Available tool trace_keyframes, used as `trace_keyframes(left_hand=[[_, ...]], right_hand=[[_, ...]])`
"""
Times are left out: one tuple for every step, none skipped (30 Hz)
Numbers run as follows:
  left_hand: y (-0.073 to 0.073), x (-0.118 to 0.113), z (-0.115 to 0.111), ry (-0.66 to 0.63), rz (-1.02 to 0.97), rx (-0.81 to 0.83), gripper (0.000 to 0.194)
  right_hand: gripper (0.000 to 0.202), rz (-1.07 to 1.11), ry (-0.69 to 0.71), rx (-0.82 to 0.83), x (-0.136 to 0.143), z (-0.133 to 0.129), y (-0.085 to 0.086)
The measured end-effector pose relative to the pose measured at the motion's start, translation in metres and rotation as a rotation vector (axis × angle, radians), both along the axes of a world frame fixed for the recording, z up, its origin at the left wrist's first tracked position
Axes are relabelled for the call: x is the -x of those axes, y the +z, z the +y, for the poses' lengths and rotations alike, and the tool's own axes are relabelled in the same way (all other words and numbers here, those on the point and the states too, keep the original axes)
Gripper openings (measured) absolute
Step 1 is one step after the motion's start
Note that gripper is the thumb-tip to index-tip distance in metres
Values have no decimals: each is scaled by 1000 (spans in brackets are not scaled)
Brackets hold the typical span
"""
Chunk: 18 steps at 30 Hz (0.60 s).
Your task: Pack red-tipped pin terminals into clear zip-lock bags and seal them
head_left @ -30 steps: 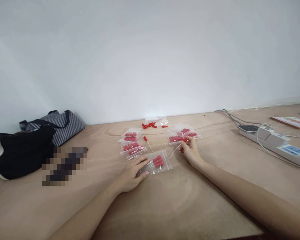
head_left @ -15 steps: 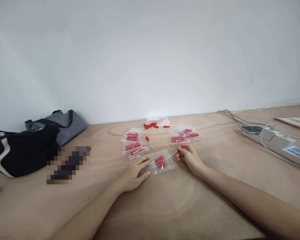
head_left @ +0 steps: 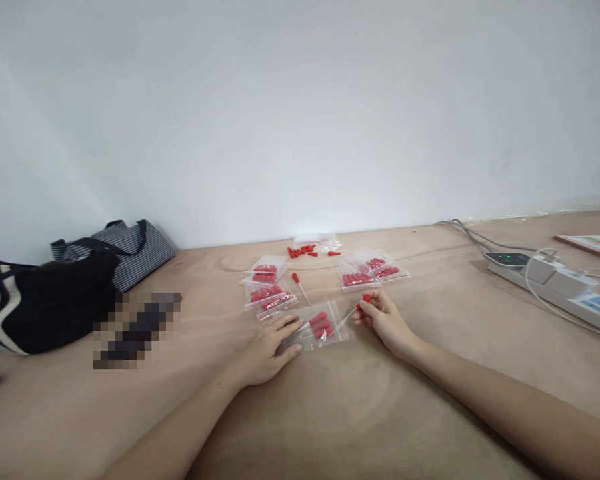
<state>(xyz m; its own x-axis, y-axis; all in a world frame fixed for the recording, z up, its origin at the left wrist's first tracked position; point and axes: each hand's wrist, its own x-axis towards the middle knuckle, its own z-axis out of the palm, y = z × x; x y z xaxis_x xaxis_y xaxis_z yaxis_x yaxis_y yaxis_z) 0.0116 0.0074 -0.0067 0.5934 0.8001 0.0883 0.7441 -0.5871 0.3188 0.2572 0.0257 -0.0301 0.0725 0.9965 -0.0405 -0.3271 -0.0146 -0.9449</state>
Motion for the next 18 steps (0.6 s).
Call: trace_keyframes(left_hand=[[0, 0, 0, 0, -1, 2, 41], [0, 0, 0, 0, -2, 4, 41], [0, 0, 0, -1, -4, 8, 42], [0, 0, 0, -1, -8, 11, 42], [0, 0, 0, -2, -11, 14, 42], [0, 0, 0, -3, -13, 17, 42], [0, 0, 0, -3, -16, 19, 43], [0, 0, 0, -3, -18, 19, 43], [-1, 0, 0, -3, -18, 20, 43], [-1, 1, 0, -1, -18, 20, 43], [-1, 1, 0, 1, -18, 20, 44], [0, 1, -1, 4, -18, 21, 44], [0, 1, -1, 7, -17, 22, 44], [0, 1, -1, 12, -17, 22, 44], [0, 1, -1, 16, -16, 21, 44], [1, 1, -1, 19, -14, 21, 44], [1, 1, -1, 21, -11, 21, 44], [1, 0, -1, 23, -8, 21, 44]], right_hand=[[33, 3, 11, -10, 2, -2, 0], [34, 12, 17, -15, 3, -3, 0], [35, 27, 21, -17, 5, -4, 0], [36, 47, 20, -12, 6, -4, 0], [37, 65, 17, -3, 7, -5, 0], [38, 76, 16, 8, 7, -5, 0], [39, 76, 21, 15, 7, -5, 0], [39, 63, 36, 14, 6, -6, 0], [39, 37, 70, 1, 5, -6, 0], [39, -3, 129, -24, 4, -7, -1], [38, -56, 209, -57, 2, -7, -2], [36, -120, 293, -93, 1, -7, -3], [34, -189, 366, -126, 0, -7, -4], [32, -260, 414, -153, -2, -7, -5], [30, -329, 432, -174, -3, -6, -6], [29, -395, 420, -191, -4, -4, -6], [27, -453, 393, -203, -4, -2, -5], [27, -498, 375, -209, -5, 0, -4]])
